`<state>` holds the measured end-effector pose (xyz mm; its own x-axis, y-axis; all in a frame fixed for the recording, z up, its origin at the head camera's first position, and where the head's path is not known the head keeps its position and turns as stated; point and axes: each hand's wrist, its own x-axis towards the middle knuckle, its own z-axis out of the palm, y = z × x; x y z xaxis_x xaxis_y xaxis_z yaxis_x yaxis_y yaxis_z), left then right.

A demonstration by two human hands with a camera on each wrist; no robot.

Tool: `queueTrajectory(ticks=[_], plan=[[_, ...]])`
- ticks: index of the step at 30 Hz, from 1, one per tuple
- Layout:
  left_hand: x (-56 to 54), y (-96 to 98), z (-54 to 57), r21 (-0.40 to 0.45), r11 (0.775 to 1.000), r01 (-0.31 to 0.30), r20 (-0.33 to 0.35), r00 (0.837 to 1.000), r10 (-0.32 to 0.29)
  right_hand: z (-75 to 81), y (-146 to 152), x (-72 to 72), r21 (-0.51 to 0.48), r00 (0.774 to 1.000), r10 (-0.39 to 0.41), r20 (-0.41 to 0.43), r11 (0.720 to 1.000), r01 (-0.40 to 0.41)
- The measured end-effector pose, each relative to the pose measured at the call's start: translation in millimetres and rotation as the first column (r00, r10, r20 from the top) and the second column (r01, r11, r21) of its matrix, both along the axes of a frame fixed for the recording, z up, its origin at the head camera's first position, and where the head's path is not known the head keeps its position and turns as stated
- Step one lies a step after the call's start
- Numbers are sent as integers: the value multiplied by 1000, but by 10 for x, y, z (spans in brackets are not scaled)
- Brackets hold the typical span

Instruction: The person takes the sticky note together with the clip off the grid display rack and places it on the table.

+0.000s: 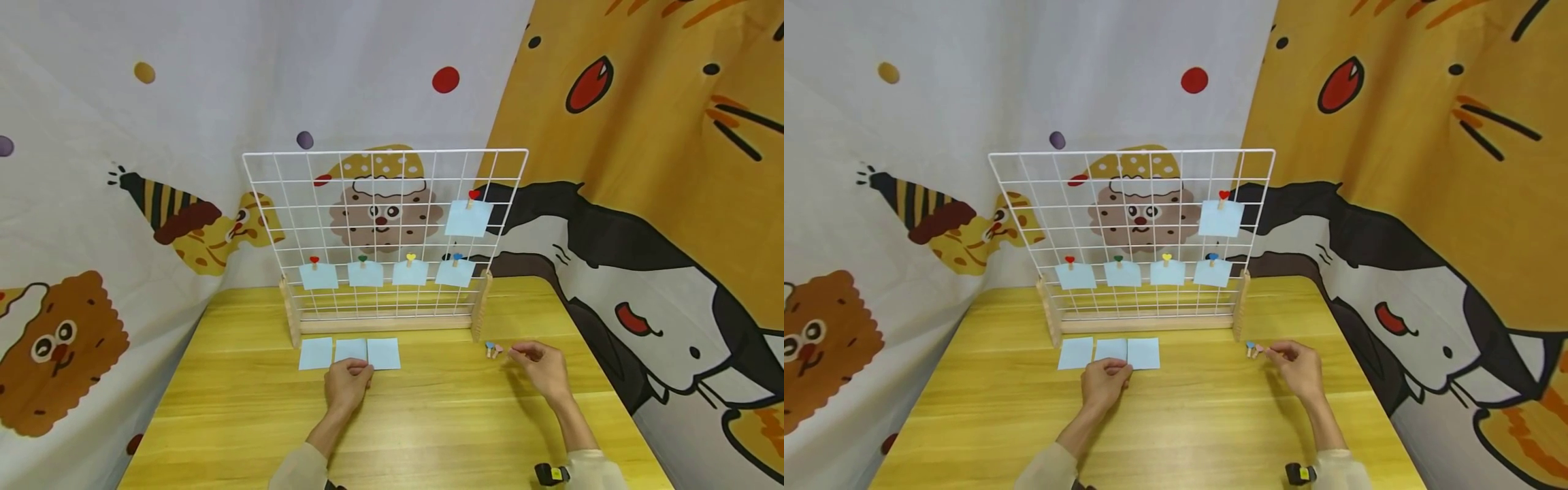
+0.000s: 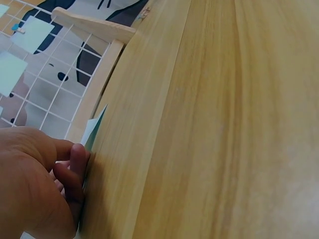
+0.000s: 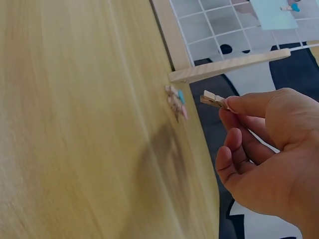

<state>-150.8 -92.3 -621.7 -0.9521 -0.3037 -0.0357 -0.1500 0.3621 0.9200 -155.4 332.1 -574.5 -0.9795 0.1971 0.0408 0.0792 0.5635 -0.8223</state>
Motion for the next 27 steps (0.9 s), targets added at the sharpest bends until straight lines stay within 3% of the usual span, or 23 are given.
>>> queueTrajectory(ticks=[11,20,27], plan=[[-9,-11,-24,15,1000,3,0,1000,-3,-148,49,-42,32,997,-3,83,999,0],[-2,-4,-15,15,1000,1,-12,1000,0,-243,89,-157,130,1000,13,17,991,-15],[-3,-14,-20,25,1000,2,4,1000,-2,-253,89,-216,169,1000,9,17,985,-12]])
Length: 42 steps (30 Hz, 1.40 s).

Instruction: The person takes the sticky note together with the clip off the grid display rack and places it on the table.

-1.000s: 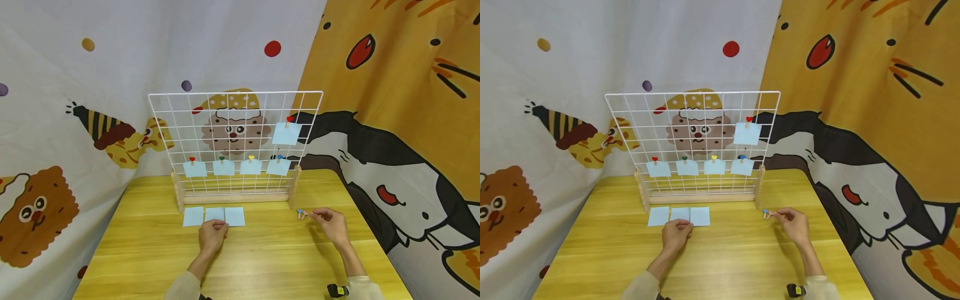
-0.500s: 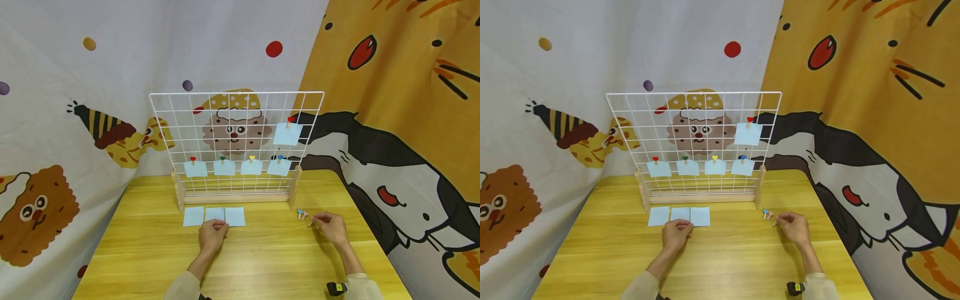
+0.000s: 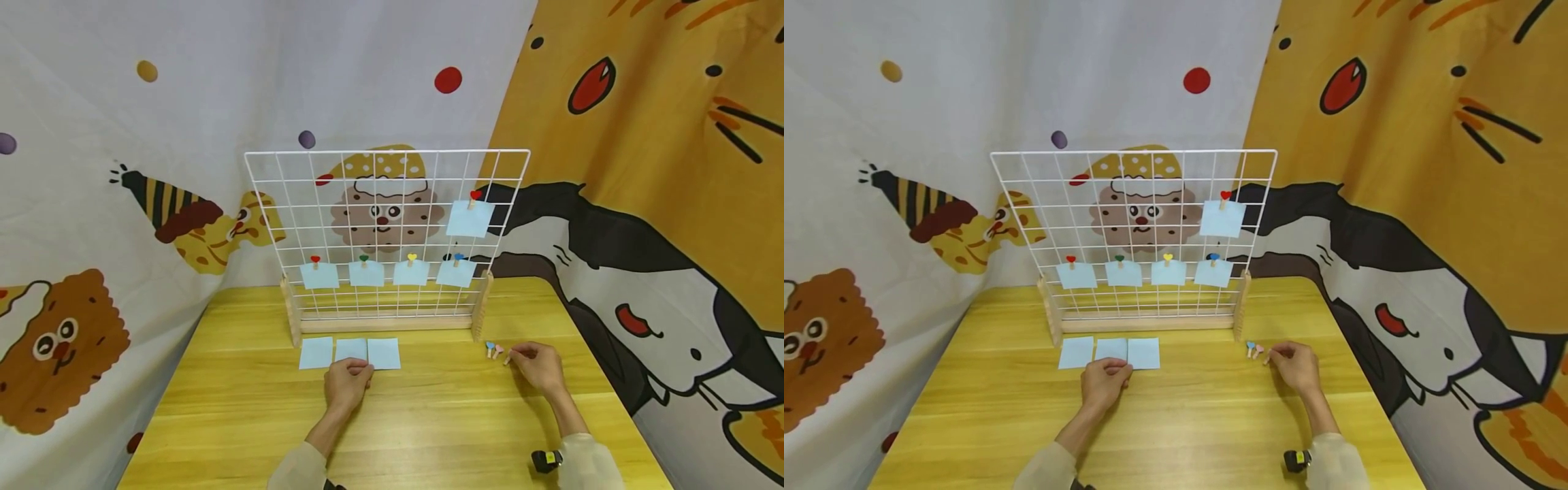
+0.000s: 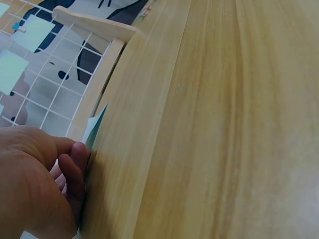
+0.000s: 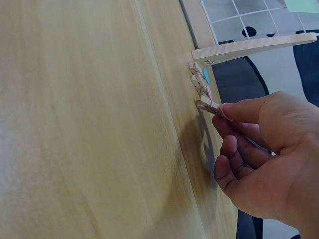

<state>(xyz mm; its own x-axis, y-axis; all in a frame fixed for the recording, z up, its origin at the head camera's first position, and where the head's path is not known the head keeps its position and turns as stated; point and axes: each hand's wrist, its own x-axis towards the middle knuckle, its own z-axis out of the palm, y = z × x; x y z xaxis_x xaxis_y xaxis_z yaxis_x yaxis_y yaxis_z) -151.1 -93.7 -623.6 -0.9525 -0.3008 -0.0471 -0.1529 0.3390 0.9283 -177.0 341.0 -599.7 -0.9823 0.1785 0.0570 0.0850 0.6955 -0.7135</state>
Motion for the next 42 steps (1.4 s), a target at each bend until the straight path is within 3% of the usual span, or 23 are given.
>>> queueTrajectory(ticks=[6,20,27,34,42], plan=[[6,-2,-28,-6,1000,3,-22,1000,-3,-42,-2,-45,22,1000,-9,11,1000,9],[36,-4,20,-13,1000,9,-37,999,-10,-103,2,-102,47,1000,-6,-22,999,7],[44,-16,-12,-15,1000,18,-80,997,-20,-107,12,-121,53,1000,-2,-25,999,3],[12,-24,-21,16,1000,8,-28,1000,-8,-97,-11,-107,63,1000,-20,-22,998,21],[6,-30,-41,6,1000,7,-41,999,-7,-83,-24,-90,51,1000,-19,-9,998,20]])
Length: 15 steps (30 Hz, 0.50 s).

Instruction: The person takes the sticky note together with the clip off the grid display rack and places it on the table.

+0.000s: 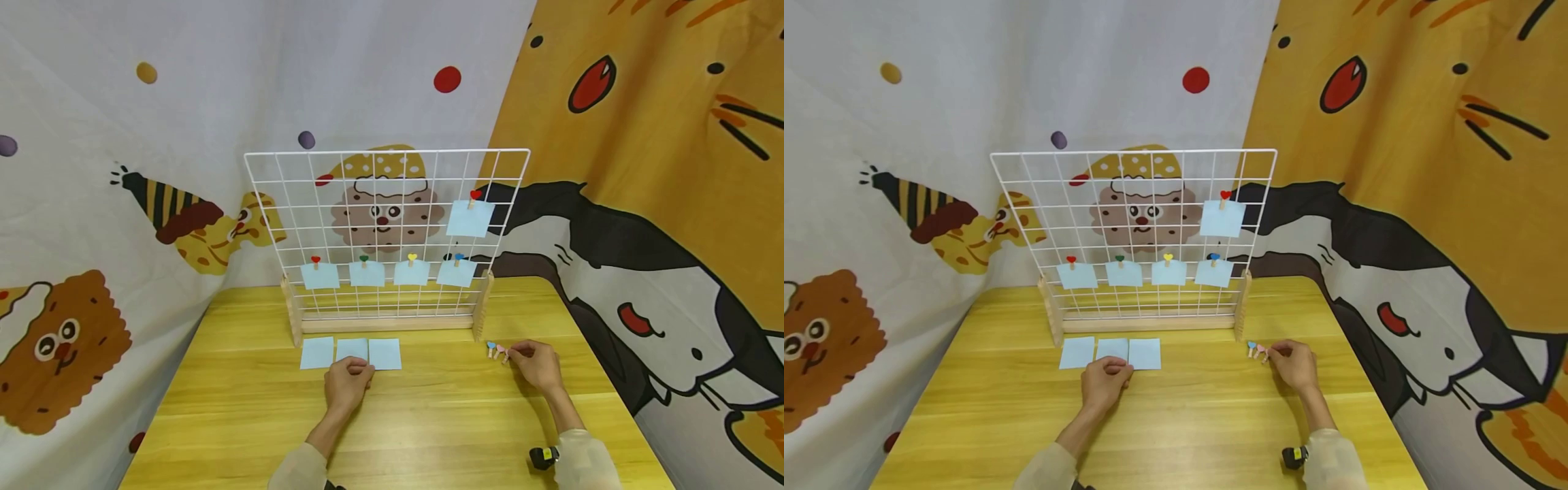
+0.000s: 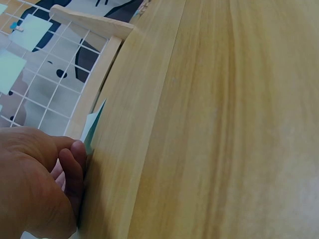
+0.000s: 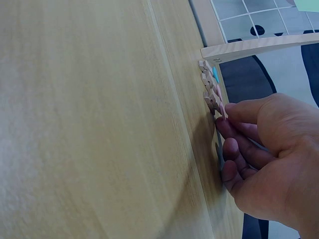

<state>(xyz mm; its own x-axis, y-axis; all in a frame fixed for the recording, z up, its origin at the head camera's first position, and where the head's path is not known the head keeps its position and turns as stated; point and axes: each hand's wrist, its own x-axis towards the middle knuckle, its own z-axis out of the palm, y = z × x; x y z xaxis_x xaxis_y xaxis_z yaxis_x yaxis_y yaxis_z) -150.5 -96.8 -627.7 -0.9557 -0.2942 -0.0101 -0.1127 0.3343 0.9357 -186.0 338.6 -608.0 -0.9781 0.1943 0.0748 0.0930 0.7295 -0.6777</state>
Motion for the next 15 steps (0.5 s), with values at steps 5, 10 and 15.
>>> queueTrajectory(ticks=[5,10,15], plan=[[3,-7,-29,-10,1000,-9,-16,1000,9,11,-2,17,-18,1000,1,6,1000,-1],[0,-13,-36,-5,1000,-10,-23,1000,10,8,7,33,-29,1000,2,2,1000,-2],[0,-16,-27,-8,1000,-9,-10,1000,9,-2,19,35,-31,1000,14,3,999,-14]])
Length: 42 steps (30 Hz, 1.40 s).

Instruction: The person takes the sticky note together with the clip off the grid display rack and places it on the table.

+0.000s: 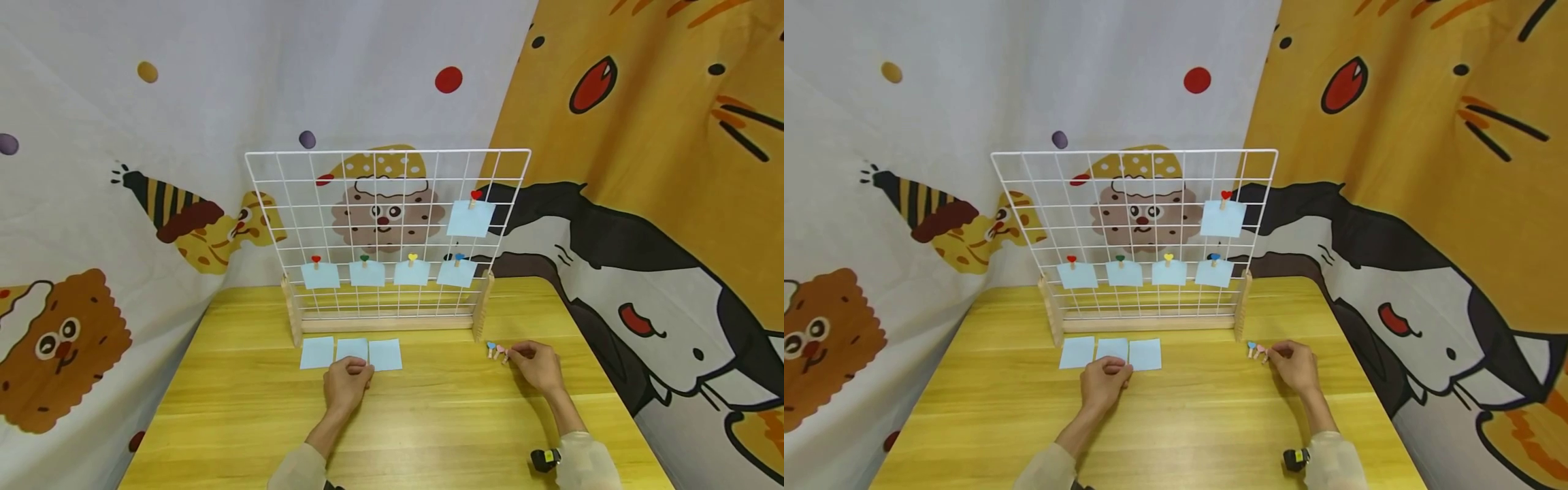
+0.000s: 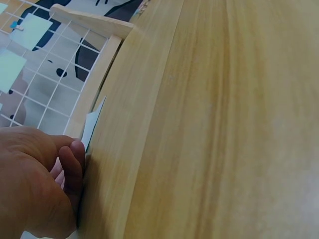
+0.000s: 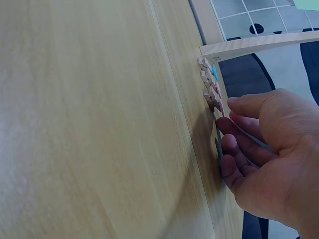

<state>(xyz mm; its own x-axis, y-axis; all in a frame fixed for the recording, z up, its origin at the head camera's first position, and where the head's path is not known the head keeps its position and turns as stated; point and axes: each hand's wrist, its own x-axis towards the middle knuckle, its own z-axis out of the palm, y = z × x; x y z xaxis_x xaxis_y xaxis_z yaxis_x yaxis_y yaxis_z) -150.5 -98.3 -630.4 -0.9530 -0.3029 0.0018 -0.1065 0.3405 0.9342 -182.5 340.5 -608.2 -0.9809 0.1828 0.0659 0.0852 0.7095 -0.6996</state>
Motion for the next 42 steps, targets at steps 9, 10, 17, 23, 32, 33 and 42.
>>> queueTrajectory(ticks=[9,10,17,23,32,33,42], plan=[[14,-10,5,4,1000,3,-4,1000,-3,7,24,9,-19,1000,8,-8,1000,-8],[18,-13,2,-2,1000,0,-7,1000,0,4,30,9,-20,1000,8,-11,1000,-8],[53,-24,5,-34,999,-18,-41,999,17,12,58,30,-34,999,4,-36,999,-6],[70,-27,86,-73,997,-37,-49,998,33,67,66,36,-25,997,26,-78,999,-28],[55,-15,197,-63,997,-36,-34,999,34,217,26,39,-22,982,54,-180,998,-59],[52,-16,212,-58,998,-30,-29,999,29,234,18,39,-18,979,59,-196,998,-64],[33,-26,343,15,996,87,-79,993,-85,413,-65,35,-6,951,85,-299,996,-91]])
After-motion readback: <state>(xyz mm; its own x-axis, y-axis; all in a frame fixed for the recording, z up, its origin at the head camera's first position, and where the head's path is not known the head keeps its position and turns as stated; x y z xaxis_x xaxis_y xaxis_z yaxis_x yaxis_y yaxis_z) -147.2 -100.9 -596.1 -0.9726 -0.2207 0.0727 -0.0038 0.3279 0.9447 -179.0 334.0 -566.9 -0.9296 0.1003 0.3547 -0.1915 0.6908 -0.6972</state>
